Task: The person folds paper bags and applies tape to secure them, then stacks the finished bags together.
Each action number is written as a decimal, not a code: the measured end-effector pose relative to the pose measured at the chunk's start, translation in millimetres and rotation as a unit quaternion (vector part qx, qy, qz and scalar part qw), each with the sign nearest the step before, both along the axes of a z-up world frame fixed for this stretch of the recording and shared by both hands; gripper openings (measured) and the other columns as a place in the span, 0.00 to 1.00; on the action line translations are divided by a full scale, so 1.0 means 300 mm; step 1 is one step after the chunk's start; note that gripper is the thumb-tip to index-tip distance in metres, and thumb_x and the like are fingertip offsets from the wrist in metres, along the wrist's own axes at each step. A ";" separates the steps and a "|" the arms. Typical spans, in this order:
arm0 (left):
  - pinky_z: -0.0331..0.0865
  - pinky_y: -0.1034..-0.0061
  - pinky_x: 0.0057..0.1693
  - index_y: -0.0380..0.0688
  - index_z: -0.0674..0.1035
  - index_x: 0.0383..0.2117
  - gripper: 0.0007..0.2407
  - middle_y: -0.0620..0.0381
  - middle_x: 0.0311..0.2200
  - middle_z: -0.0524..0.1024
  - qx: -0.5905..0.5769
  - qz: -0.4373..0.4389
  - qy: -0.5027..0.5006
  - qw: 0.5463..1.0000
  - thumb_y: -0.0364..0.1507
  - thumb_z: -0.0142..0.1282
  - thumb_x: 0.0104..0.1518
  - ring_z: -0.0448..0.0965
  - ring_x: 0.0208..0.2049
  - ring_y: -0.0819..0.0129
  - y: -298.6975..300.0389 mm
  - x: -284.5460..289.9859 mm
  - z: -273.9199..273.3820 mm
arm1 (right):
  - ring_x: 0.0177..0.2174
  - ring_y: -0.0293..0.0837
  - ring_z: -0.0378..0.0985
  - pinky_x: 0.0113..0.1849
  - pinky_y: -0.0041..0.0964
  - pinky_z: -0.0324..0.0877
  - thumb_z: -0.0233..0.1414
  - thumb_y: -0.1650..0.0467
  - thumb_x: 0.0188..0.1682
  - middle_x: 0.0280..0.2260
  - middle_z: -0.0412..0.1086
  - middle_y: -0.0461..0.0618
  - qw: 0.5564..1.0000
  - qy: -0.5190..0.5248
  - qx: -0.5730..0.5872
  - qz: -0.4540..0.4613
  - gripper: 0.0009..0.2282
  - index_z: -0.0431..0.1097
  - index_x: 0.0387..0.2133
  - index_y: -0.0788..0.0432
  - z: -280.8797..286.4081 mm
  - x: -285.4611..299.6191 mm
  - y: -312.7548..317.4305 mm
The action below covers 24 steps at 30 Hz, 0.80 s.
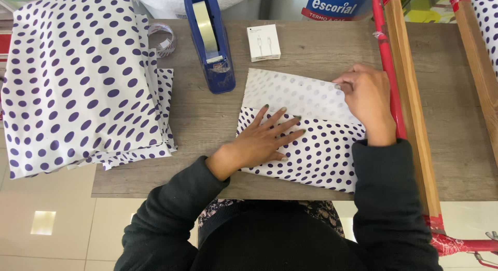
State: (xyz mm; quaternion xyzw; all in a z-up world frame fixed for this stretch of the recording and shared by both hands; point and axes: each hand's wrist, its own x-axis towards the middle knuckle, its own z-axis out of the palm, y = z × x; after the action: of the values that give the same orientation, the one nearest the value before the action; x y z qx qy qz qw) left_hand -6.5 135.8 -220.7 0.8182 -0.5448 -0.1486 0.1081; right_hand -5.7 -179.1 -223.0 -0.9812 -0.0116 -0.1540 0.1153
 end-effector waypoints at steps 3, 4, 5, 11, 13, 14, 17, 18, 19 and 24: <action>0.29 0.37 0.75 0.59 0.60 0.73 0.35 0.48 0.76 0.51 0.007 0.040 -0.024 0.999 0.51 0.57 0.60 0.45 0.75 0.39 -0.001 0.020 0.028 | 0.39 0.60 0.78 0.42 0.51 0.72 0.62 0.74 0.52 0.33 0.74 0.52 0.999 -0.031 0.034 0.014 0.07 0.83 0.36 0.46 0.022 -0.047 0.015; 0.29 0.37 0.75 0.59 0.60 0.73 0.35 0.48 0.76 0.51 0.007 0.039 -0.024 0.999 0.51 0.57 0.60 0.45 0.75 0.39 0.003 0.031 -0.014 | 0.39 0.60 0.78 0.42 0.51 0.72 0.62 0.74 0.52 0.33 0.74 0.52 0.999 -0.031 0.034 0.013 0.07 0.83 0.36 0.46 0.028 -0.076 0.028; 0.29 0.36 0.74 0.58 0.60 0.73 0.36 0.48 0.76 0.50 0.010 0.043 -0.060 0.997 0.54 0.54 0.60 0.44 0.75 0.39 0.008 0.043 -0.055 | 0.38 0.61 0.78 0.42 0.51 0.72 0.61 0.75 0.53 0.32 0.75 0.52 0.998 -0.033 0.059 0.013 0.08 0.83 0.37 0.46 0.034 -0.104 0.041; 0.44 0.40 0.74 0.52 0.66 0.70 0.36 0.50 0.72 0.60 -0.067 0.053 -0.206 0.975 0.58 0.49 0.58 0.58 0.72 0.47 0.030 0.034 -0.194 | 0.43 0.56 0.80 0.46 0.49 0.72 0.60 0.76 0.53 0.37 0.80 0.47 0.997 -0.058 0.036 0.023 0.11 0.84 0.42 0.45 -0.022 -0.281 0.073; 0.49 0.43 0.74 0.50 0.70 0.67 0.36 0.51 0.70 0.63 -0.092 0.060 -0.242 0.964 0.58 0.48 0.57 0.63 0.70 0.50 0.036 0.028 -0.234 | 0.46 0.52 0.81 0.48 0.46 0.71 0.59 0.77 0.55 0.41 0.81 0.43 0.997 -0.069 -0.003 0.031 0.12 0.84 0.43 0.45 -0.029 -0.329 0.103; 0.63 0.50 0.58 0.51 0.75 0.62 0.31 0.52 0.58 0.72 -0.073 0.071 -0.242 0.965 0.56 0.51 0.58 0.74 0.54 0.53 0.036 0.025 -0.260 | 0.46 0.54 0.82 0.49 0.48 0.72 0.58 0.77 0.54 0.41 0.82 0.48 0.996 -0.072 -0.023 0.036 0.11 0.84 0.43 0.49 -0.010 -0.349 0.133; 0.78 0.60 0.37 0.52 0.81 0.55 0.23 0.56 0.42 0.83 -0.057 0.087 -0.244 0.964 0.51 0.52 0.61 0.86 0.34 0.58 0.042 0.004 -0.349 | 0.47 0.52 0.83 0.51 0.46 0.73 0.58 0.76 0.54 0.42 0.83 0.48 0.991 -0.088 -0.090 0.042 0.09 0.84 0.42 0.51 -0.022 -0.389 0.148; 0.78 0.65 0.33 0.52 0.82 0.53 0.21 0.59 0.38 0.84 -0.061 0.092 -0.248 0.963 0.49 0.51 0.63 0.86 0.30 0.62 0.046 -0.006 -0.380 | 0.48 0.48 0.83 0.52 0.42 0.74 0.59 0.74 0.55 0.43 0.83 0.43 0.984 -0.102 -0.137 0.044 0.08 0.84 0.41 0.49 -0.039 -0.400 0.142; 0.78 0.65 0.33 0.52 0.82 0.53 0.21 0.59 0.38 0.84 -0.060 0.093 -0.247 0.963 0.49 0.51 0.63 0.86 0.30 0.62 0.050 -0.018 -0.338 | 0.48 0.48 0.83 0.52 0.42 0.74 0.59 0.74 0.55 0.43 0.83 0.43 0.984 -0.102 -0.136 0.044 0.08 0.84 0.41 0.49 -0.046 -0.396 0.140; 0.80 0.58 0.49 0.40 0.80 0.55 0.27 0.44 0.45 0.82 -0.132 0.079 -0.328 0.932 0.47 0.63 0.56 0.85 0.44 0.48 0.054 -0.034 -0.224 | 0.44 0.43 0.82 0.51 0.43 0.75 0.59 0.70 0.57 0.40 0.79 0.41 0.956 -0.180 -0.228 0.053 0.07 0.83 0.44 0.45 -0.117 -0.371 0.095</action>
State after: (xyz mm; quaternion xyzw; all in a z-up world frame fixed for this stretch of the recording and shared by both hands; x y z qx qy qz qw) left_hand -16.6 152.1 -288.0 0.8399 -0.4987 0.2100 0.0419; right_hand -117.1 -150.5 -258.2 -0.9356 -0.1193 -0.3147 -0.1070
